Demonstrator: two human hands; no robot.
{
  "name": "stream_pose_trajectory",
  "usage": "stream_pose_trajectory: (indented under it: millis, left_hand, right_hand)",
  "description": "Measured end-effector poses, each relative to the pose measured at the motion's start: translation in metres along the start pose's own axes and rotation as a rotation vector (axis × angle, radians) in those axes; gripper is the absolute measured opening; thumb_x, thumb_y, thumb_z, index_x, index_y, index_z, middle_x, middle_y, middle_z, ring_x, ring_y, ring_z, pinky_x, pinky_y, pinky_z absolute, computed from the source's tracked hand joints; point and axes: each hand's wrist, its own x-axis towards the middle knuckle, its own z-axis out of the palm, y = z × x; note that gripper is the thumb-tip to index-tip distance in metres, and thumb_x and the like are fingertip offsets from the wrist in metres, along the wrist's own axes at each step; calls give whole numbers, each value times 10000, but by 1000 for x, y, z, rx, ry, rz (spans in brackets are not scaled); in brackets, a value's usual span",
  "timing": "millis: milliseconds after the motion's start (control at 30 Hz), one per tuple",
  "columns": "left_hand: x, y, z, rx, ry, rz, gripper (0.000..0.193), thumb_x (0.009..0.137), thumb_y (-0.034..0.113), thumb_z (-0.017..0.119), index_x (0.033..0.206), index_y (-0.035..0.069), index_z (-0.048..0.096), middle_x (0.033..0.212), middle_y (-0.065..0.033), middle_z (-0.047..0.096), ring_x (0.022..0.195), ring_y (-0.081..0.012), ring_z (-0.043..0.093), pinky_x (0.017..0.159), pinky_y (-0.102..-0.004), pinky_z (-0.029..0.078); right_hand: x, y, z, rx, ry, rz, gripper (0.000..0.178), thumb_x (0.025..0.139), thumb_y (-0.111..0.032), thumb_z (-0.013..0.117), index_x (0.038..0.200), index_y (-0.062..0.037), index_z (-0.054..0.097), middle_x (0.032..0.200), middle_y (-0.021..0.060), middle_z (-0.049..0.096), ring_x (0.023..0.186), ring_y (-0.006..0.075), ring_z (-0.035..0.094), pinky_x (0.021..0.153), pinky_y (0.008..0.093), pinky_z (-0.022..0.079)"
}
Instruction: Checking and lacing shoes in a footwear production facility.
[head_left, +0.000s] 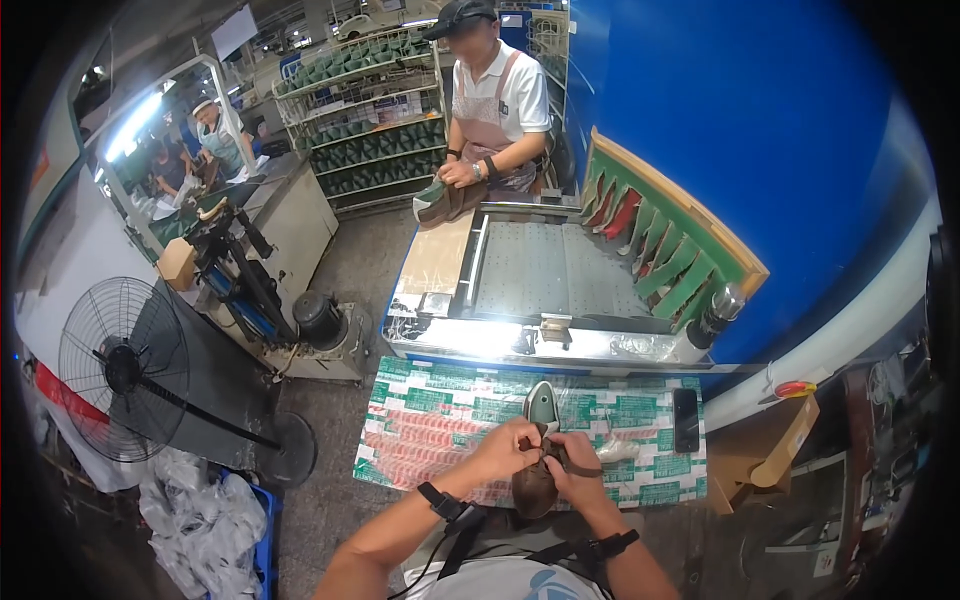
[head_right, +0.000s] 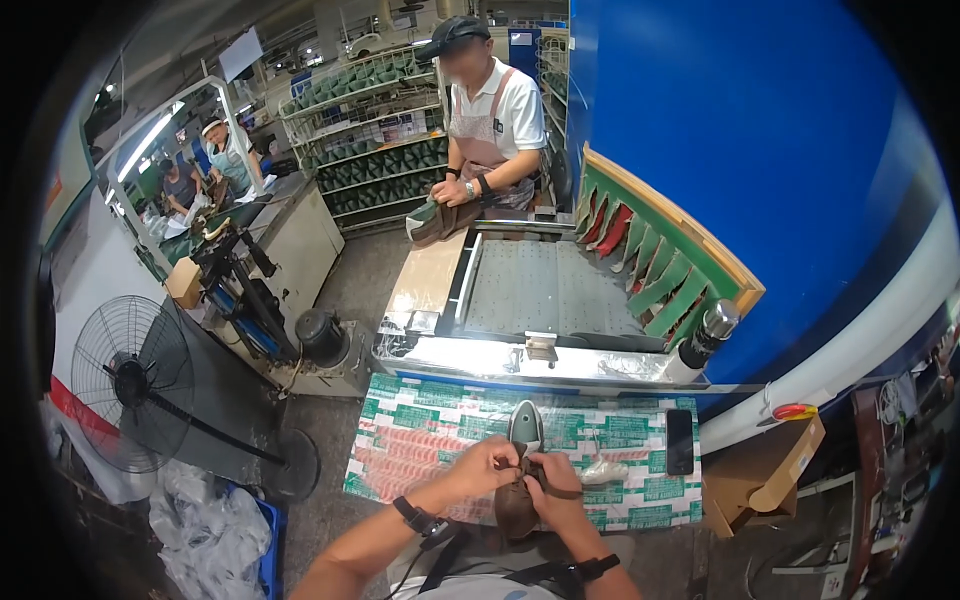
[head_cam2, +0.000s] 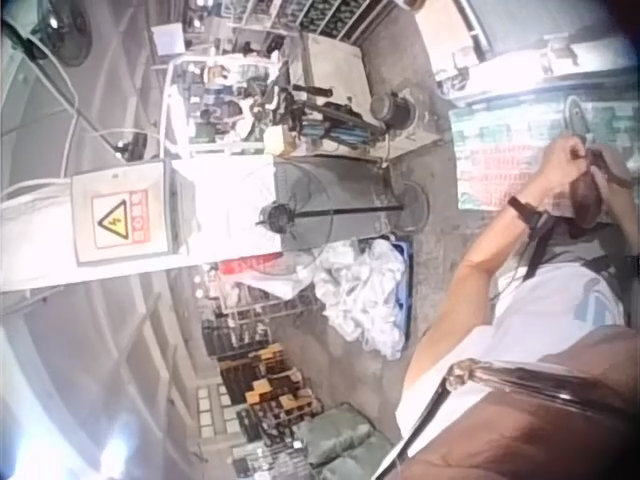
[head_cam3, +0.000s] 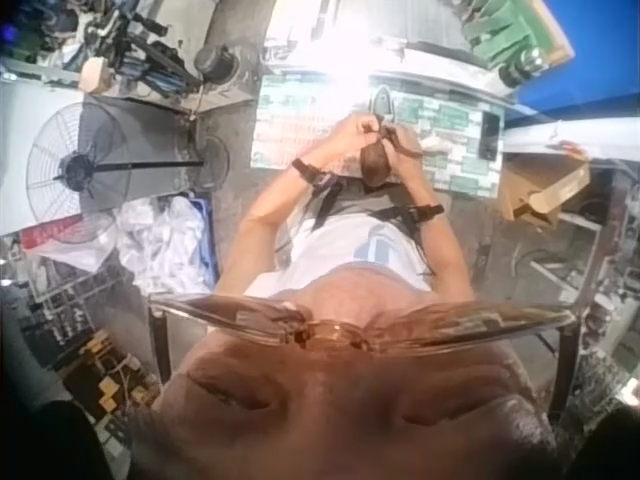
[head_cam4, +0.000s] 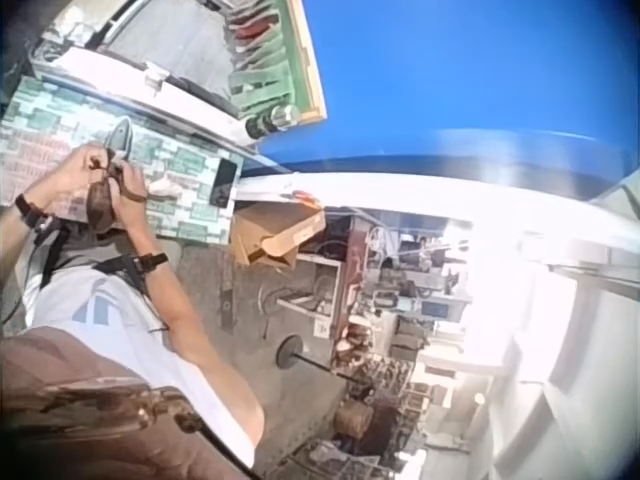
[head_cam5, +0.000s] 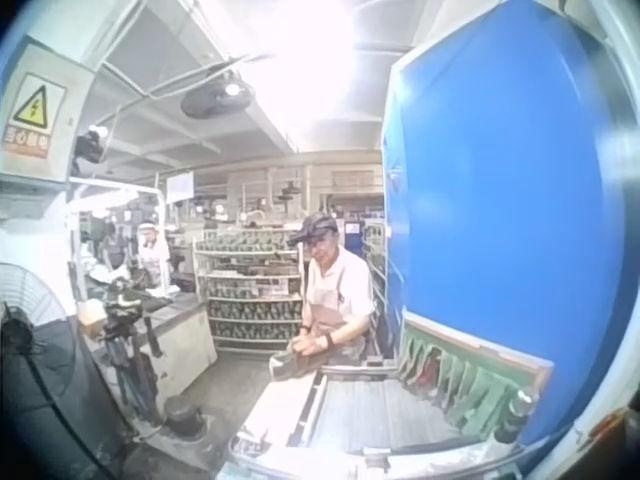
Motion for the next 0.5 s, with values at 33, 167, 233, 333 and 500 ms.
stream_pose_trajectory:
  millis: [33,167,233,333,500]
  left_hand:
    - [-5,-6,6,1,-1,-1,156,873,49,830,961,60,702,1000,-91,648,867,-268,684,776,-384,544]
    - [-15,0,10,-164,1,-51,175,872,31,795,991,61,671,940,-107,703,866,-295,714,763,-407,553]
    - [-18,36,-1,190,54,-56,147,879,30,762,994,62,676,935,-134,730,878,-348,735,746,-433,559]
    - [-19,33,6,278,62,-7,186,864,40,752,1036,59,683,975,-157,723,926,-416,729,771,-499,573]
    - [-14,7,25,457,184,180,278,803,-32,679,1058,71,720,1067,-173,688,1055,-454,693,845,-548,582]
  right_hand:
    - [1,1,1,-13,17,-39,321,882,-91,791,1186,-37,704,1106,179,674,1038,415,677,892,487,566]
    - [3,12,-2,-31,-51,-30,236,879,-113,787,1083,-43,692,1068,172,656,1021,401,660,899,477,550]
    - [0,5,-11,65,-67,79,217,875,-135,792,1032,-34,682,1028,167,666,979,396,672,845,476,556]
    - [3,11,-10,189,-117,57,157,920,-141,774,951,-30,668,978,145,670,931,344,671,819,409,548]
    - [5,-1,-18,478,-179,280,127,1078,-134,659,1050,-23,714,1138,37,739,1062,151,675,905,328,556]
